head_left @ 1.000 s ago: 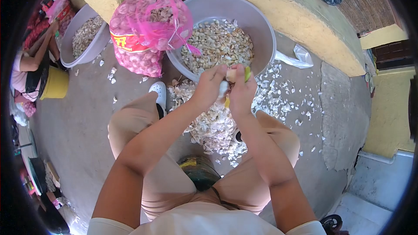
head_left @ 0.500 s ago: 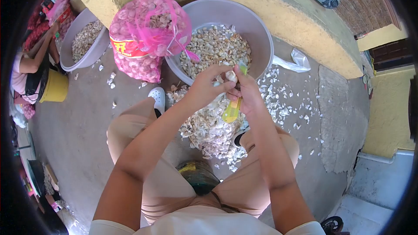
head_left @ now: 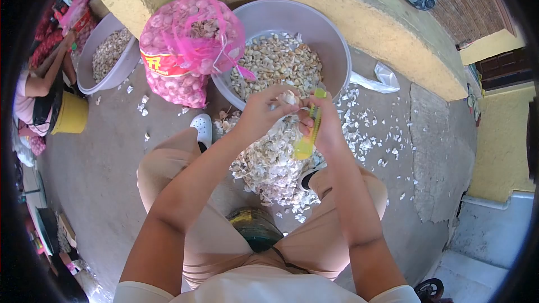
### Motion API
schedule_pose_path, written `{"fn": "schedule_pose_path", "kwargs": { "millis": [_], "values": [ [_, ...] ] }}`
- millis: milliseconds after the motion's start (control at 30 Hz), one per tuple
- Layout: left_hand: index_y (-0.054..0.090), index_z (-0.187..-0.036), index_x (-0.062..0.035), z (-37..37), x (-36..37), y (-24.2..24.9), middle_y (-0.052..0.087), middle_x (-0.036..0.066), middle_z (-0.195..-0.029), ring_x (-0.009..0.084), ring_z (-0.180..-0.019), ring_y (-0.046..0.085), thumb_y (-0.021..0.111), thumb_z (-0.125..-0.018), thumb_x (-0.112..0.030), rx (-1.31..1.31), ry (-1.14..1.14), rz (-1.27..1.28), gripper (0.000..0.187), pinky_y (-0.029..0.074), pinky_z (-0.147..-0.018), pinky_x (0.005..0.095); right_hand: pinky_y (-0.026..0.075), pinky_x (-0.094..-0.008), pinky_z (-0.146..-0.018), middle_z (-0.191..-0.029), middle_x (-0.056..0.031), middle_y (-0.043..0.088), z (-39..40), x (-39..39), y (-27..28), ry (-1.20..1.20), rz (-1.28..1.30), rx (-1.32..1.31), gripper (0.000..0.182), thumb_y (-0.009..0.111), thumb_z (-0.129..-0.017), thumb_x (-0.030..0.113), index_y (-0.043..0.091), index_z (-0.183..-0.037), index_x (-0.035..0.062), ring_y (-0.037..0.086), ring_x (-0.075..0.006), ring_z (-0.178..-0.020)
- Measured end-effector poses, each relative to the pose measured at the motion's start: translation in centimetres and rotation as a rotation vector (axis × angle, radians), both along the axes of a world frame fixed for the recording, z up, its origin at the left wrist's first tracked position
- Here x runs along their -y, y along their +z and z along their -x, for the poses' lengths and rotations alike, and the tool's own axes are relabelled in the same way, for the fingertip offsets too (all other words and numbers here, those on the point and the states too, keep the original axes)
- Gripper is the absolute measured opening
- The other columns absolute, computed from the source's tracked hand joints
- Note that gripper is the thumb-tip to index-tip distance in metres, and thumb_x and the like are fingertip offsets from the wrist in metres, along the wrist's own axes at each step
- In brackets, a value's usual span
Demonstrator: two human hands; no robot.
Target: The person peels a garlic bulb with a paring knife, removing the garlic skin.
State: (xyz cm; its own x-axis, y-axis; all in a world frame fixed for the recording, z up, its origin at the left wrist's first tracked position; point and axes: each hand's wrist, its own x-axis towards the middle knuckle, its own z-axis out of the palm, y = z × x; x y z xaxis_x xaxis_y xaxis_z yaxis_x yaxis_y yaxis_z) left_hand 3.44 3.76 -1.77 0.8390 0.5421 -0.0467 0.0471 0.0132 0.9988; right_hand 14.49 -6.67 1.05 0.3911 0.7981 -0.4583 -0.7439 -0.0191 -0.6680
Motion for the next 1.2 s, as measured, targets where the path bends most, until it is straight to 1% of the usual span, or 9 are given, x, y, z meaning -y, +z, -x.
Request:
{"fn": "schedule_pose_path", "kwargs": {
  "millis": [100,200,300,500,700,833,933,1033,1200],
  "values": [
    [0.055,-0.104,-0.0057,0.1,-0.2,0.7,0.054,0.001,-0.093,0.0100,-0.074,0.053,0.067,-0.072,-0.011,-0.045,0.049,-0.036,0.034,0.044,-0.064,0.0246,0.036,-0.0238,-0.042,-0.072,-0.0036,0.045,-0.5,0.3,-0.1,-0.005,-0.009,0.002,0.012,0.041,-0.089,0.018,0.040,-0.096,0.0076,0.041,-0.0092,-0.050],
    [0.054,-0.101,-0.0060,-0.1,-0.4,-1.0,0.054,0.003,-0.092,0.0133,-0.072,0.055,0.067,-0.072,-0.014,0.112,0.086,-0.347,0.033,0.045,-0.063,0.0271,0.041,-0.0248,-0.049,-0.075,-0.0044,0.048,-0.5,0.0,-0.4,0.022,0.016,0.227,0.013,0.041,-0.090,0.017,0.045,-0.095,0.0052,0.046,-0.0100,-0.057],
    [0.052,-0.098,-0.0059,0.1,-1.0,-1.1,0.055,0.006,-0.094,0.0197,-0.073,0.057,0.067,-0.071,-0.017,0.118,0.066,-0.704,0.033,0.046,-0.063,0.0301,0.045,-0.0254,-0.055,-0.077,-0.0051,0.051,-0.4,0.0,0.3,0.086,0.064,0.423,0.015,0.043,-0.089,0.016,0.049,-0.093,0.0026,0.050,-0.0102,-0.063],
    [0.051,-0.099,-0.0085,0.7,-0.7,-0.4,0.055,0.009,-0.095,0.0232,-0.076,0.058,0.067,-0.070,-0.018,-0.098,0.035,-0.620,0.034,0.045,-0.063,0.0320,0.045,-0.0235,-0.056,-0.070,-0.0029,0.053,-0.9,0.6,0.1,0.321,0.052,0.535,0.015,0.047,-0.088,0.013,0.054,-0.094,0.0015,0.052,-0.0097,-0.061],
    [0.052,-0.098,-0.0102,0.8,-0.8,0.1,0.054,0.006,-0.094,0.0242,-0.073,0.058,0.066,-0.066,-0.013,-0.008,0.039,-0.934,0.036,0.047,-0.061,0.0330,0.042,-0.0222,-0.049,-0.066,-0.0022,0.052,-0.8,0.8,-0.3,0.313,0.114,0.479,0.016,0.049,-0.087,0.016,0.055,-0.087,0.0018,0.049,-0.0083,-0.054],
    [0.053,-0.097,-0.0104,1.1,-0.9,0.0,0.053,0.004,-0.092,0.0234,-0.075,0.058,0.067,-0.062,-0.010,-0.054,0.071,-0.902,0.037,0.047,-0.062,0.0323,0.041,-0.0226,-0.045,-0.057,0.0006,0.047,-0.5,0.7,-0.4,0.348,0.183,0.492,0.023,0.055,-0.085,0.025,0.053,-0.082,0.0029,0.045,-0.0071,-0.047],
    [0.053,-0.093,-0.0102,1.2,-1.0,0.1,0.054,0.004,-0.089,0.0233,-0.074,0.057,0.067,-0.057,-0.008,-0.025,0.087,-0.903,0.038,0.046,-0.061,0.0319,0.039,-0.0239,-0.046,-0.059,-0.0003,0.049,1.1,0.3,0.4,0.384,0.335,0.758,0.034,0.062,-0.078,0.036,0.058,-0.083,0.0025,0.047,-0.0083,-0.051],
    [0.053,-0.088,-0.0103,1.1,-1.4,0.0,0.054,0.004,-0.085,0.0235,-0.073,0.056,0.066,-0.053,-0.006,0.071,0.087,-1.036,0.037,0.045,-0.059,0.0331,0.038,-0.0271,-0.048,-0.060,-0.0009,0.049,1.7,0.3,-0.8,0.347,0.305,1.000,0.042,0.067,-0.071,0.042,0.056,-0.073,0.0021,0.044,-0.0108,-0.051],
    [0.054,-0.084,-0.0107,1.0,-1.1,-0.3,0.053,0.004,-0.083,0.0233,-0.073,0.056,0.063,-0.055,-0.008,0.095,0.082,-1.115,0.030,0.043,-0.059,0.0348,0.036,-0.0295,-0.049,-0.055,-0.0022,0.048,1.9,0.2,-0.8,0.336,0.350,0.997,0.045,0.069,-0.068,0.043,0.052,-0.063,0.0018,0.041,-0.0122,-0.051]
  ]
}}
